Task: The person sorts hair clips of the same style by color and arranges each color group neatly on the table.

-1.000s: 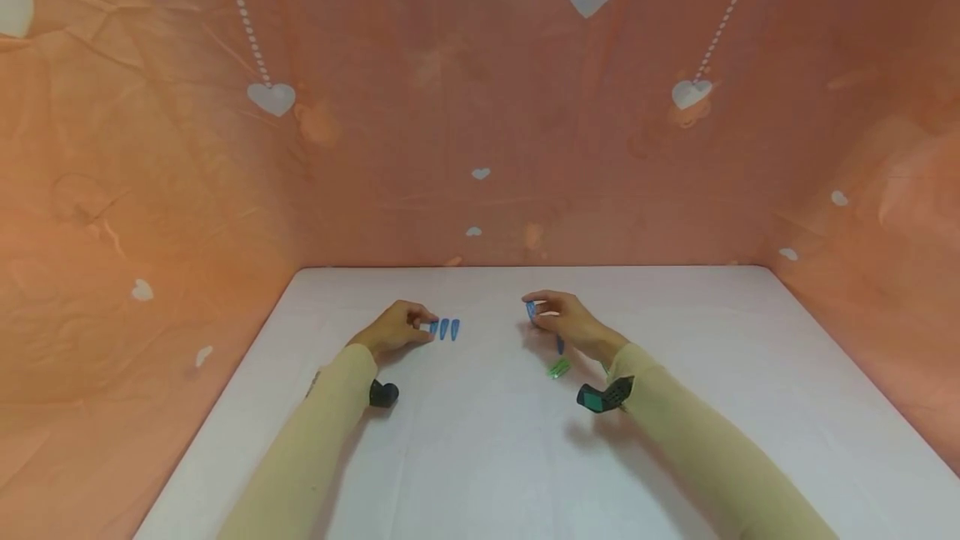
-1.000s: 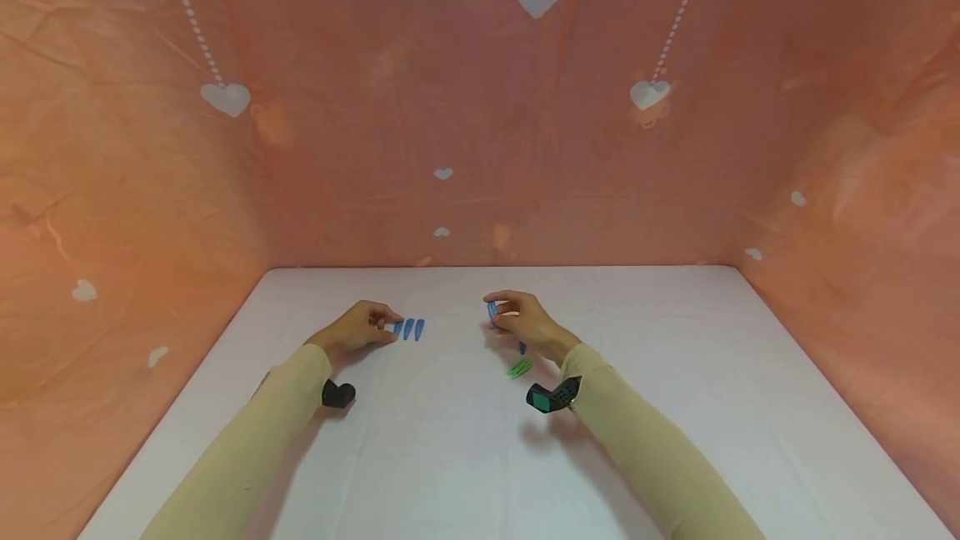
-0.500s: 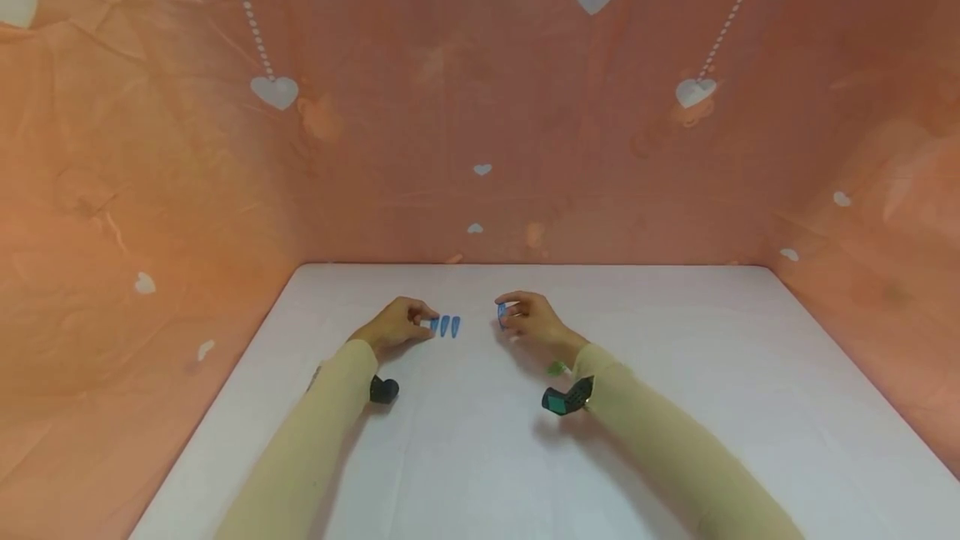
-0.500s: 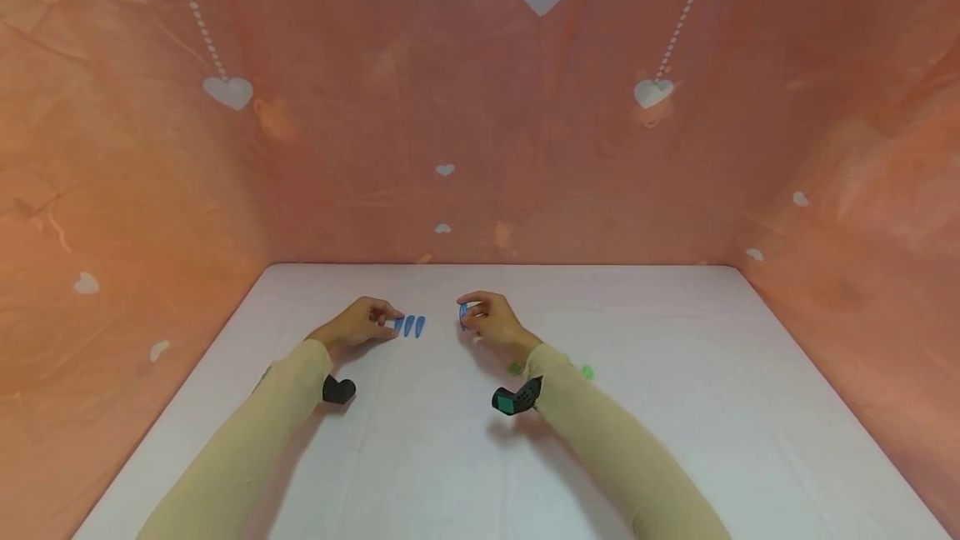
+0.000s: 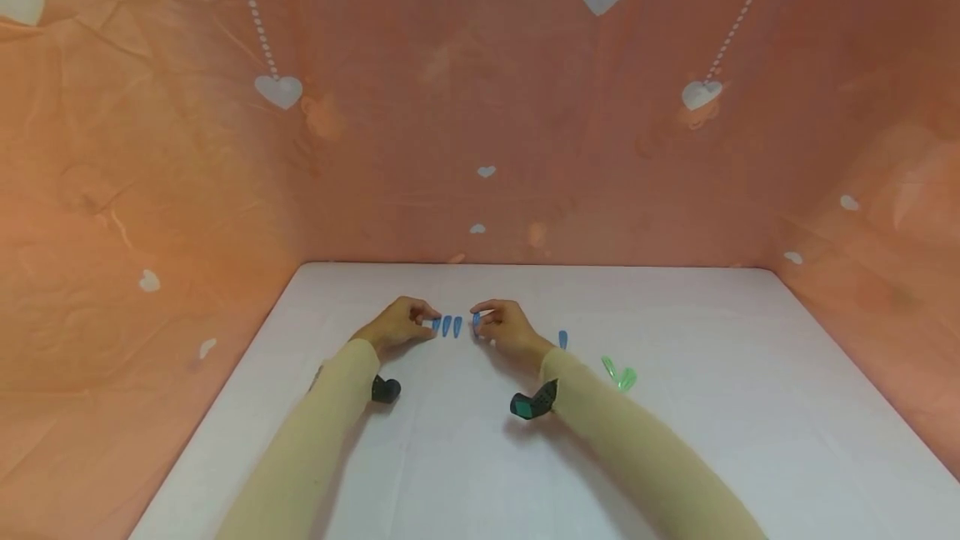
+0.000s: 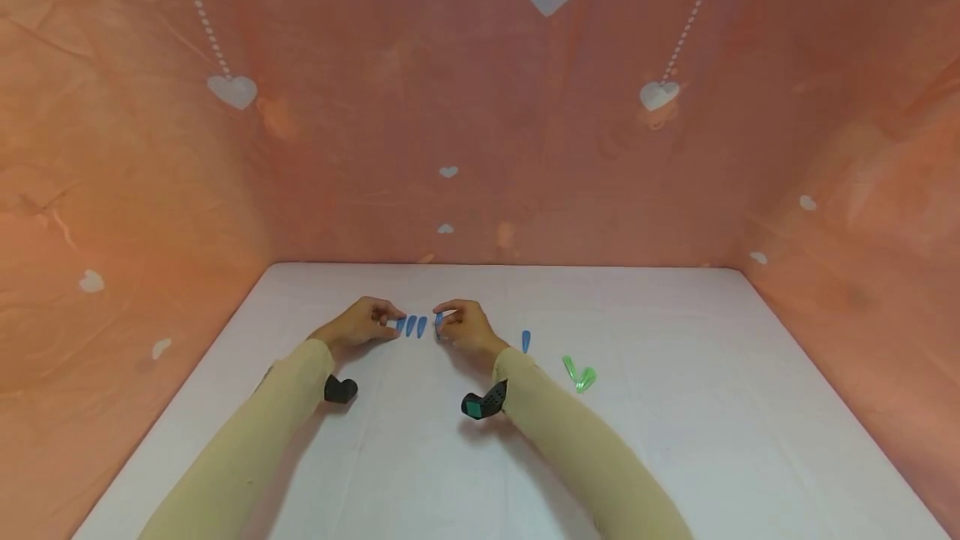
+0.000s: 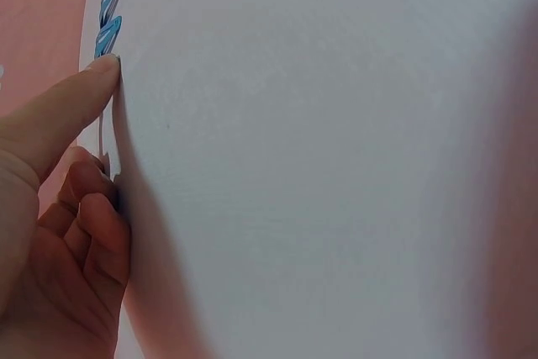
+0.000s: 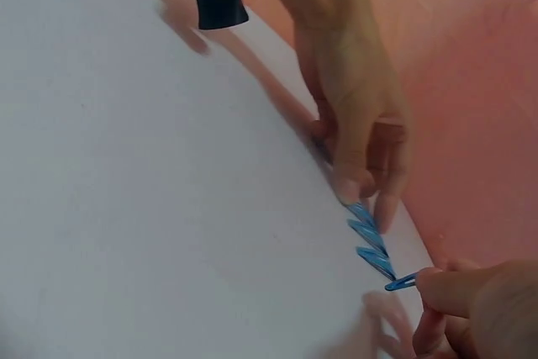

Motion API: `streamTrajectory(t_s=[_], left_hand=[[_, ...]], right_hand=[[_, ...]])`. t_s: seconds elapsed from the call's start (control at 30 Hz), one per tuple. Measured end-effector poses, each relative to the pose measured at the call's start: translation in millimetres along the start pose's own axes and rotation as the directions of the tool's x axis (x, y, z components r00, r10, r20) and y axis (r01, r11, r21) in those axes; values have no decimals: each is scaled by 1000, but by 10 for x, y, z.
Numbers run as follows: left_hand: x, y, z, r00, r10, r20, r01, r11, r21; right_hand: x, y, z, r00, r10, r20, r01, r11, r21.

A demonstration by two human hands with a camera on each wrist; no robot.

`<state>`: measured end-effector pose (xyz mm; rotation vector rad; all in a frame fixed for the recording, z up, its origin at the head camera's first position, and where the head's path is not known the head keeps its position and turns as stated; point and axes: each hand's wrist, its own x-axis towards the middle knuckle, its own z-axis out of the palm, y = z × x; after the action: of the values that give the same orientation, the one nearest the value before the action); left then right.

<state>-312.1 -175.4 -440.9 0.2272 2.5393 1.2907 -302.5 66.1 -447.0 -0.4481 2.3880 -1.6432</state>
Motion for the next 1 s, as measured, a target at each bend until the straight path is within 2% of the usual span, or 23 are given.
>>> streamTrajectory(t_s=[0.23,0.37,0.6,0.83,1.0], left_hand=[[25,-29,7,999,37,15,-37,999,6],[7,-12,-3,999,40,12,-40,999,2],[-13,9,0,1000,25,11,-25,1000,6],[10,-9,0,998,55,12,-55,998,20],[-15,2,-14,997,72,11,-72,997,32]], right_hand=[[81,2,158,1000,-18,-18,18,1000,-13],[116,24,193,998,-25,-54,21,997,-77],[118,32,212,995,-41,-91,18,973,-232],[105,29,248,991,-90,-98,49,931,-361],[101,-4,274,992,-75,-106,28,923,-385]])
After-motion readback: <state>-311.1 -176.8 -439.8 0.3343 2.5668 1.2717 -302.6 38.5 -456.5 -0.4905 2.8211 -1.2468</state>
